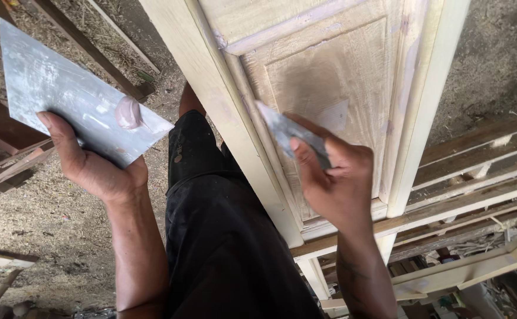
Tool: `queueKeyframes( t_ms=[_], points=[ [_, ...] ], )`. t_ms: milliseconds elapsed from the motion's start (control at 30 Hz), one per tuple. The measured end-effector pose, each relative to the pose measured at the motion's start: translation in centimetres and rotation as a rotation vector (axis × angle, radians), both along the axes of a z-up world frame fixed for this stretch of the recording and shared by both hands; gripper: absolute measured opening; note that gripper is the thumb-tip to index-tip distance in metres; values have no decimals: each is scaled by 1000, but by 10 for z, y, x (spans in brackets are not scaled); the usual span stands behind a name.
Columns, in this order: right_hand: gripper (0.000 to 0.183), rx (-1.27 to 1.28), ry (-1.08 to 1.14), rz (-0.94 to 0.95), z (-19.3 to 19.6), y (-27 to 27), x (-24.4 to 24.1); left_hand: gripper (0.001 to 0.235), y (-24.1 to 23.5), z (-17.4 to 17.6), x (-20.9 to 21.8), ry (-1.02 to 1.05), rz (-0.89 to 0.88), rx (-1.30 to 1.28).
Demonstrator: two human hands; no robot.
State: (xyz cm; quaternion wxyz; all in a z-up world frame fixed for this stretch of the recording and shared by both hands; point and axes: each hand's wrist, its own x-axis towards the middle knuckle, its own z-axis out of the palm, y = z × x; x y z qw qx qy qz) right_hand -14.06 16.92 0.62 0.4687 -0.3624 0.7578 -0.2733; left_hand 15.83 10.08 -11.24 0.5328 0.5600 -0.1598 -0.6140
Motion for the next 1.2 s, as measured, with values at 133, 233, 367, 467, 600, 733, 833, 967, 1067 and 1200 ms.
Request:
queueKeyframes(
  t_ms=[133, 233, 367, 467, 600, 733, 833, 967, 1067, 1200],
  points=[
    [37, -101, 206, 161, -3, -10, -13, 54, -5, 3, -6, -25, -1, 9],
    [49, -210, 442, 453, -11, -21, -18, 54, -4, 5, -9, -20, 40, 42],
    [56, -282, 601, 626, -20, -36, -18, 52, -4, 5, -12, 6, 44, 66],
    [55, -326, 656, 708, -28, -46, -18, 51, -6, 7, -16, 8, 12, 65],
    [54, -329, 682, 782, -30, -50, -13, 53, -8, 9, -19, 57, 54, 121],
    [58, -293, 723, 846, -30, -48, -9, 53, -9, 8, -17, 62, 30, 107],
    [56, -287, 717, 889, -31, -45, -8, 53, -8, 7, -16, 56, 28, 122],
    [52, -298, 755, 956, -31, -39, -11, 53, -7, 9, -17, 48, 10, 129],
    [49, -285, 799, 1022, -31, -35, -12, 55, -5, 9, -17, 29, -14, 118],
    [47, -283, 843, 1069, -30, -28, -12, 56, 0, 11, -18, 66, -6, 112]
  ],
)
